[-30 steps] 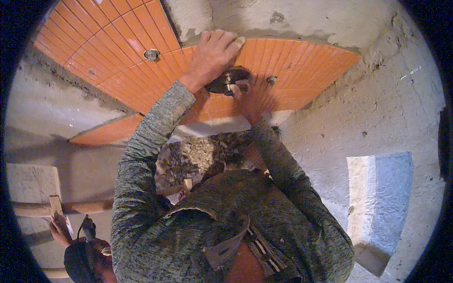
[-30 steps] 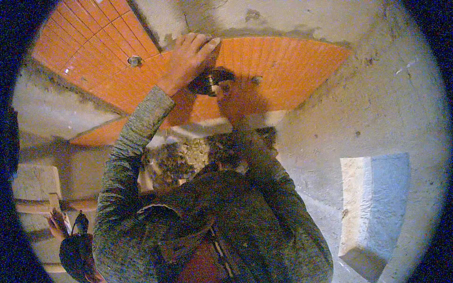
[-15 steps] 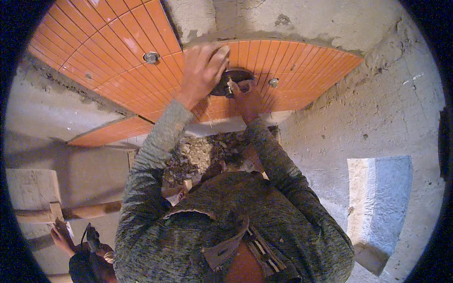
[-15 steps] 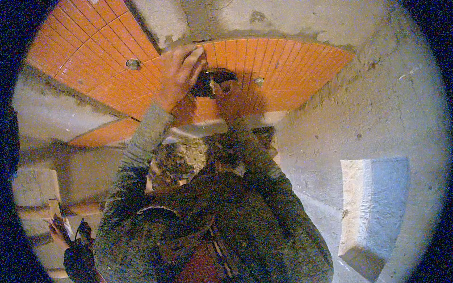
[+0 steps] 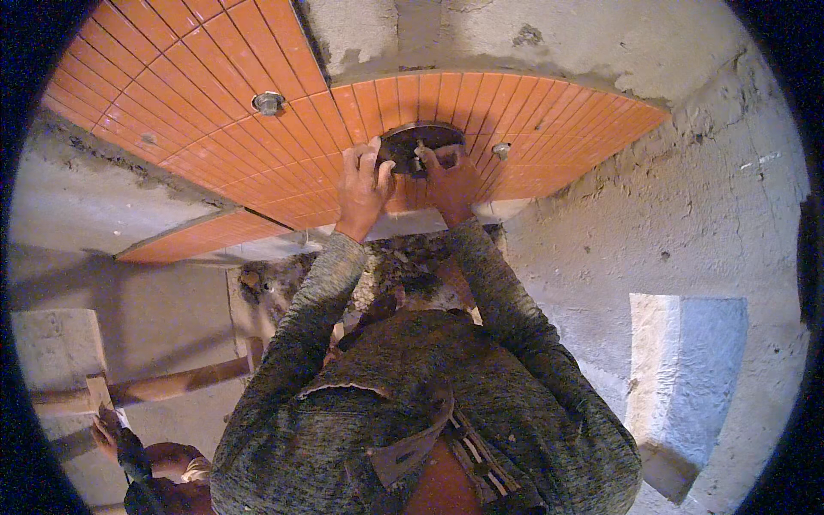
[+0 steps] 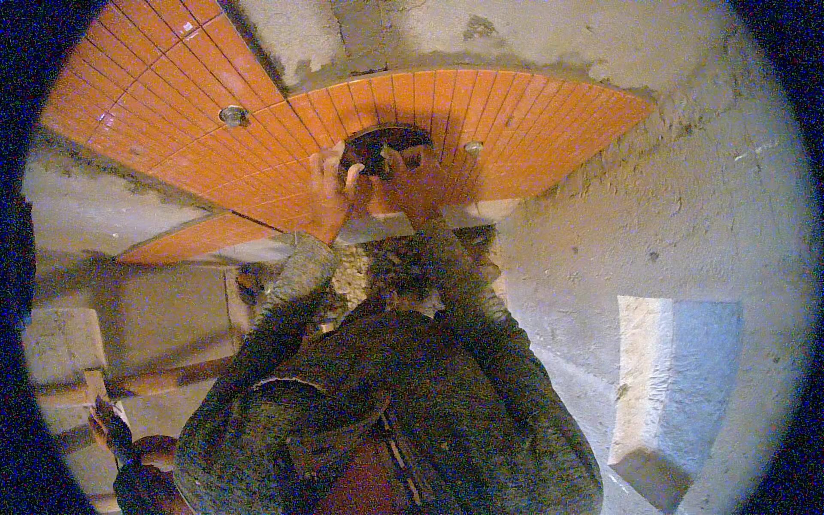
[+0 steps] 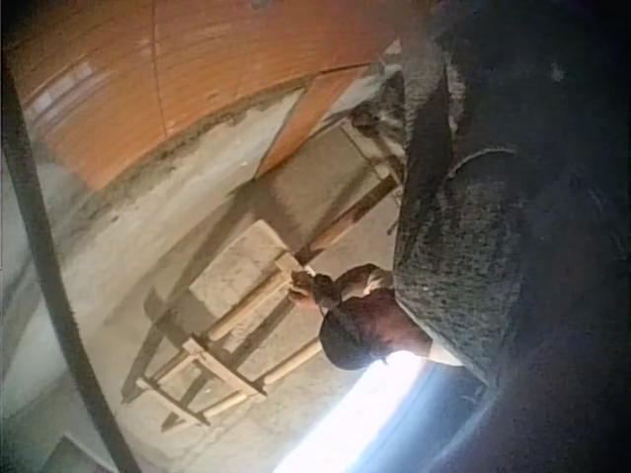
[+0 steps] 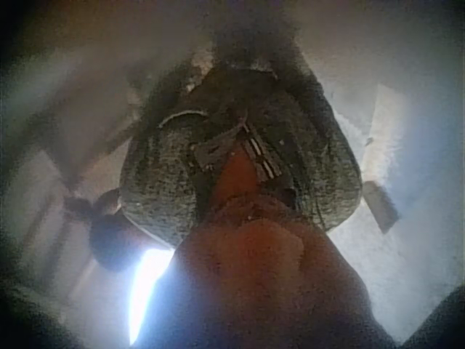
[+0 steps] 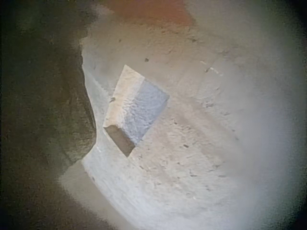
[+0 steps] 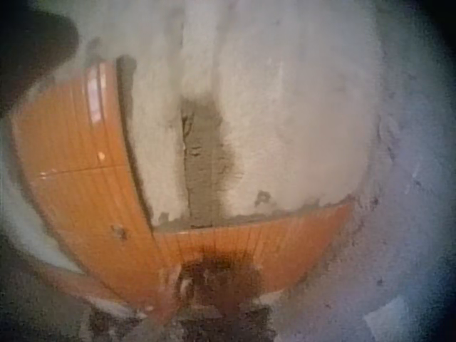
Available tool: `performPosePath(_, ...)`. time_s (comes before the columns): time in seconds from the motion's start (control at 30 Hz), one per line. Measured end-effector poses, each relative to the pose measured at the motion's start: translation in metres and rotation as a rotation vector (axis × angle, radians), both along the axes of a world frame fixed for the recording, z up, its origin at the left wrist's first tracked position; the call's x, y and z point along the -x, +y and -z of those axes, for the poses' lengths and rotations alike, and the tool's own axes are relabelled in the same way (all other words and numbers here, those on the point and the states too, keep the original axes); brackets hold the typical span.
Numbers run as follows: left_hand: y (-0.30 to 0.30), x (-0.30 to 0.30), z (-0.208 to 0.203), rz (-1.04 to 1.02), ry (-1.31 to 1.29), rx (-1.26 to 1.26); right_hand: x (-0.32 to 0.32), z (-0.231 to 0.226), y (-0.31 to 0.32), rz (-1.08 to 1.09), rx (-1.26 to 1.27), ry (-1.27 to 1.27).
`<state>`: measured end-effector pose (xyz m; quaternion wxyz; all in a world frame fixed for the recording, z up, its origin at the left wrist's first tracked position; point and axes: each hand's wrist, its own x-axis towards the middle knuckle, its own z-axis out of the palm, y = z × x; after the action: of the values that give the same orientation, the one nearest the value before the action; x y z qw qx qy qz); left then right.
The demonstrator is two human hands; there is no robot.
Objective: The person installs a circular light fixture into a ceiling opening surrounded by orange tiles. They secure the fixture by hand, then remove it to hand it to an assistant before picking up a stack of orange tiles.
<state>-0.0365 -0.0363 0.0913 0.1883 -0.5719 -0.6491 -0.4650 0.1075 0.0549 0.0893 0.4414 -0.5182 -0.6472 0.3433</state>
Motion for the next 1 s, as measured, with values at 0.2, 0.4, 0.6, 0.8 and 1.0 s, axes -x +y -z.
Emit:
performPosePath(0.2,0.001,-0.012,-0.002,-0.087,-0.045,0.031,-0.003,0.005,0.004,-0.054,0.037,0.024)
performPosePath(0.4,0.001,-0.009,-0.006,-0.076,-0.064,-0.014,-0.001,-0.008,-0.003,-0.031,-0.037,-0.015)
performPosePath(0.6,-0.003,-0.007,0.001,-0.064,-0.132,-0.012,-0.009,0.023,0.009,-0.075,-0.165,-0.007)
performPosePath(0.8,-0.012,-0.006,-0.019,-0.079,-0.101,-0.055,-0.018,0.003,-0.004,-0.083,-0.083,-0.111)
performPosePath(1.0,-0.002,0.009,-0.136,0.008,0.194,-0.153,-0.013,-0.001,-0.009,-0.049,-0.092,-0.157)
